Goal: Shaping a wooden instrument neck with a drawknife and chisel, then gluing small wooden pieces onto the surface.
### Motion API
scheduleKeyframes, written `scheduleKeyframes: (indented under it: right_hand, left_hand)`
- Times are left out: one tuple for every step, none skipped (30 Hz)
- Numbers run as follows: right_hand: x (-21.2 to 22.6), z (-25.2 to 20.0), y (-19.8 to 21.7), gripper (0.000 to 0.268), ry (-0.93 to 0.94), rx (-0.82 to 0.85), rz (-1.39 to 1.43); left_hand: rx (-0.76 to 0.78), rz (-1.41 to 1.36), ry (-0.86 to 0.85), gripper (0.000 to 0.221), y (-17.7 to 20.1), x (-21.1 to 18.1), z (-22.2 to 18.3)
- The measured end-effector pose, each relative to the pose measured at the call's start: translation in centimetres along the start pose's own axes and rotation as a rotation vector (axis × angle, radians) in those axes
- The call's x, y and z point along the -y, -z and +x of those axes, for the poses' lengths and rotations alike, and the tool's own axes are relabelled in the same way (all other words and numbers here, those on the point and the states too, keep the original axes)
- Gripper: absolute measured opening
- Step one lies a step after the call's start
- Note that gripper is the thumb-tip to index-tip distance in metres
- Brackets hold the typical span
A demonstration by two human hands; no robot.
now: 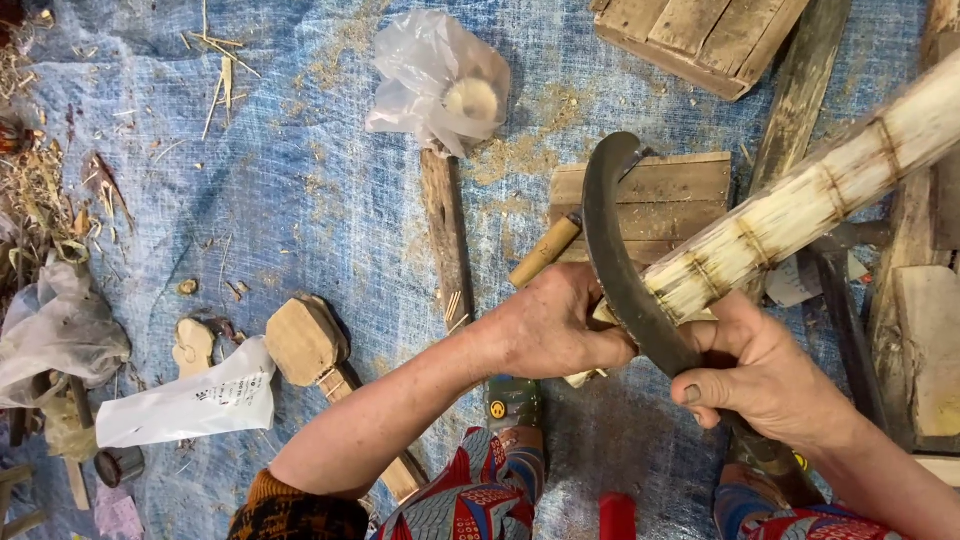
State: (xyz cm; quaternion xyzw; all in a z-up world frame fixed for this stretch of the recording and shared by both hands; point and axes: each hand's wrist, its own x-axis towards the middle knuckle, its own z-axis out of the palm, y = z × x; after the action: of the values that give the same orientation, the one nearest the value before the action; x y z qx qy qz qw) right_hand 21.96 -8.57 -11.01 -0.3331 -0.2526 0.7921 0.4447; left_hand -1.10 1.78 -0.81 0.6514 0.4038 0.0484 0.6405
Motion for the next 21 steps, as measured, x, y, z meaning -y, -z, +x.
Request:
scheduleKeyframes:
  right_hand:
    - [0.0, 0.0, 0.0, 0.053, -0.011, -0.013, -0.008]
    - [0.0, 0.0, 0.0, 0.052, -0.023, -0.026, -0.017]
    - [0.1, 0.0, -0.1, 0.052, -0.022, -0.025, -0.018]
    - [0.1, 0.0, -0.1, 0.053, -0.023, -0.022, 0.003]
    - [0.1, 0.0, -0.2, 0.054, -0.025, -0.018, 0.024]
    - [0.0, 0.0, -0.1, 0.054, -0.024, -0.017, 0.023]
    - [-0.1, -0.1, 0.0, 0.052, -0.019, -0.02, -0.001]
    - [-0.2, -0.2, 0.0, 0.051, -0.013, -0.023, -0.025]
    - [-0.1, -0.3, 0.0, 0.051, -0.012, -0.022, -0.026]
    - [-0.1, -0.3, -0.1, 0.051, -0.012, -0.03, -0.038]
    - [0.0, -0.3, -0.2, 0.051, -0.011, -0.04, -0.05]
    - [0.1, -0.3, 0.0, 0.051, -0.009, -0.041, -0.051]
    - [0.1, -0.2, 0.1, 0.046, -0.03, -0.058, -0.072]
    - [0.2, -0.1, 0.2, 0.048, -0.052, -0.075, -0.093]
    - [0.4, 0.0, 0.2, 0.048, -0.051, -0.075, -0.093]
    - [0.5, 0.1, 0.2, 0.047, -0.04, -0.042, -0.058]
    - [0.7, 0.3, 0.2, 0.049, -0.032, -0.008, -0.023]
    - [1.6, 0.5, 0.0, 0.049, -0.033, -0.006, -0.024]
    - [2.5, 0.7, -0.1, 0.069, -0.033, 0.04, -0.034]
    - [3.3, 0.9, -0.3, 0.091, -0.033, 0.085, -0.043]
    - [3.7, 0.6, 0.5, 0.091, -0.037, 0.089, -0.044]
  left_hand:
    - [0.009, -0.003, 0.008, 0.018, 0.0, 0.0, 0.0]
    - [0.018, -0.006, 0.016, 0.019, 0.1, -0.1, 0.0]
    - [0.017, -0.006, 0.014, 0.019, 0.0, 0.0, -0.1]
    - [0.011, -0.025, -0.007, 0.018, 0.0, 0.1, -0.1]
    - [0.004, -0.044, -0.027, 0.018, -0.1, 0.2, -0.2]
    - [0.003, -0.043, -0.028, 0.018, 0.1, 0.1, -0.2]
    - [0.007, -0.006, -0.028, 0.015, 0.1, 0.2, -0.2]
    - [0.011, 0.031, -0.027, 0.012, 0.1, 0.2, -0.2]
    - [0.011, 0.031, -0.028, 0.012, 0.1, 0.1, -0.3]
    - [0.008, 0.027, -0.001, 0.014, 0.1, 0.0, -0.3]
    - [0.007, 0.023, 0.025, 0.016, 0.1, -0.2, -0.3]
    - [0.008, 0.024, 0.023, 0.016, 0.0, 0.0, -0.2]
    - [0.013, -0.042, 0.032, 0.018, -0.1, 0.2, -0.1]
    - [0.017, -0.108, 0.041, 0.022, -0.2, 0.4, 0.0]
    - [0.017, -0.108, 0.04, 0.022, -0.4, 1.4, 0.5]
    - [0.038, -0.195, 0.073, 0.035, -0.5, 2.4, 1.0]
    - [0.056, -0.283, 0.106, 0.051, -0.7, 3.4, 1.4]
    - [0.053, -0.284, 0.107, 0.051, -0.5, 4.1, 1.7]
    - [0.059, -0.427, 0.057, 0.047, -0.3, 4.9, 2.0]
    - [0.065, -0.571, 0.007, 0.044, -0.1, 5.7, 2.2]
    - [0.059, -0.572, 0.008, 0.044, 0.1, 6.2, 2.4]
